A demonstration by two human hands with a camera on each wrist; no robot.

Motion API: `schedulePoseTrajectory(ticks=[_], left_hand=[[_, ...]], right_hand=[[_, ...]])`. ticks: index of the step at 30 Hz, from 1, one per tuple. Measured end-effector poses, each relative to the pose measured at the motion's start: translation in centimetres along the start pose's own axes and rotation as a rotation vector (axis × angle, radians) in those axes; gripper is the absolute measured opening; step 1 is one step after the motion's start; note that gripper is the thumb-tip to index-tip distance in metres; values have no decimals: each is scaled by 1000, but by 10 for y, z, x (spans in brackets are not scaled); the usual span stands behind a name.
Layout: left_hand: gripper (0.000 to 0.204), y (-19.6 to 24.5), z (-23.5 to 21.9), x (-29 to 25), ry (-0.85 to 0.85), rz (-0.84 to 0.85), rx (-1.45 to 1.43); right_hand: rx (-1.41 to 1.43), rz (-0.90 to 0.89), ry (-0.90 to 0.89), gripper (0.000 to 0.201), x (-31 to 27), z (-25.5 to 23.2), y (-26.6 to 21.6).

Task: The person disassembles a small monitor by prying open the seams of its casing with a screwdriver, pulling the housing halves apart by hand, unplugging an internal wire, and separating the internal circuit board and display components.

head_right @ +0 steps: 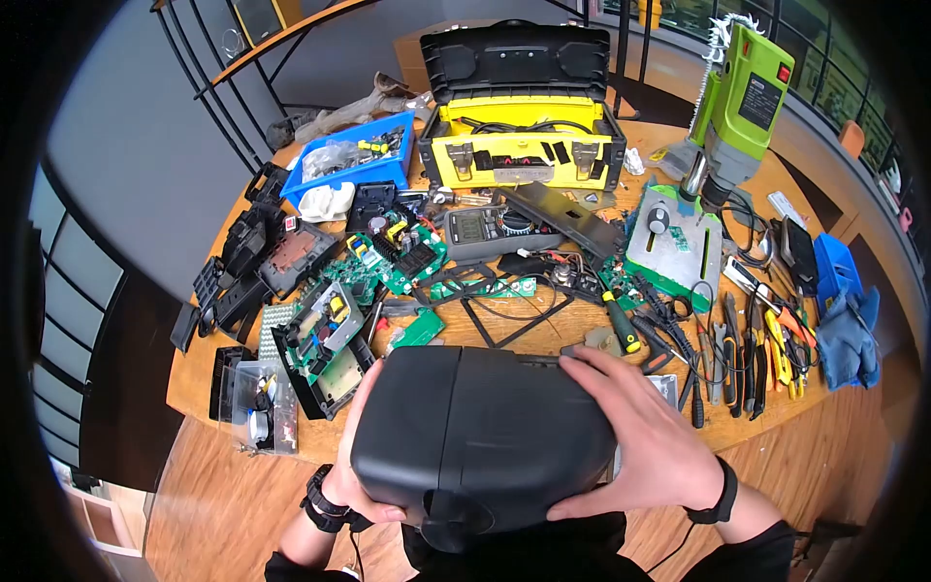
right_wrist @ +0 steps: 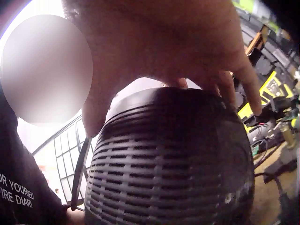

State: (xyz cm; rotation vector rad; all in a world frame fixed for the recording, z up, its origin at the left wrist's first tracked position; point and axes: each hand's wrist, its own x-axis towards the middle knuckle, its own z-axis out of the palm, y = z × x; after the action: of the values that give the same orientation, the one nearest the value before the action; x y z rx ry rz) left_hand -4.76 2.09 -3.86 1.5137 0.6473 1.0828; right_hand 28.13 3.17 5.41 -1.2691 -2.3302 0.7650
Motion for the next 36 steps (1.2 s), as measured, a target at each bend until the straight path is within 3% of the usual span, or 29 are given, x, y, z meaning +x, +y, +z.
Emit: schedulePoseTrajectory(ticks=[4,6,9,15,19,31,36], left_hand=[[148,0,-2,-3,-22,39,116],[148,5,-5,-6,-94,81,361],[148,3,-4,-11,-107,46,334],[153,2,-11,-8,-169,82,349],[155,7,-14,-13,-186,12,424],[157,0,-17,-25,-136,-50,394],[158,-2,-19,-29,-108,-68,371]], right_hand=[[-102,-67,-153,122,7,-9,-10],[-144,-87,-193,123,10,-14,-17],[-188,-136,-314,123,17,-18,-26],[-114,-194,-280,119,26,-13,-23],[-142,-234,-277,117,28,-9,-23],[-223,-242,-338,115,27,-7,-25],[-139,-231,-280,113,27,-7,-20]])
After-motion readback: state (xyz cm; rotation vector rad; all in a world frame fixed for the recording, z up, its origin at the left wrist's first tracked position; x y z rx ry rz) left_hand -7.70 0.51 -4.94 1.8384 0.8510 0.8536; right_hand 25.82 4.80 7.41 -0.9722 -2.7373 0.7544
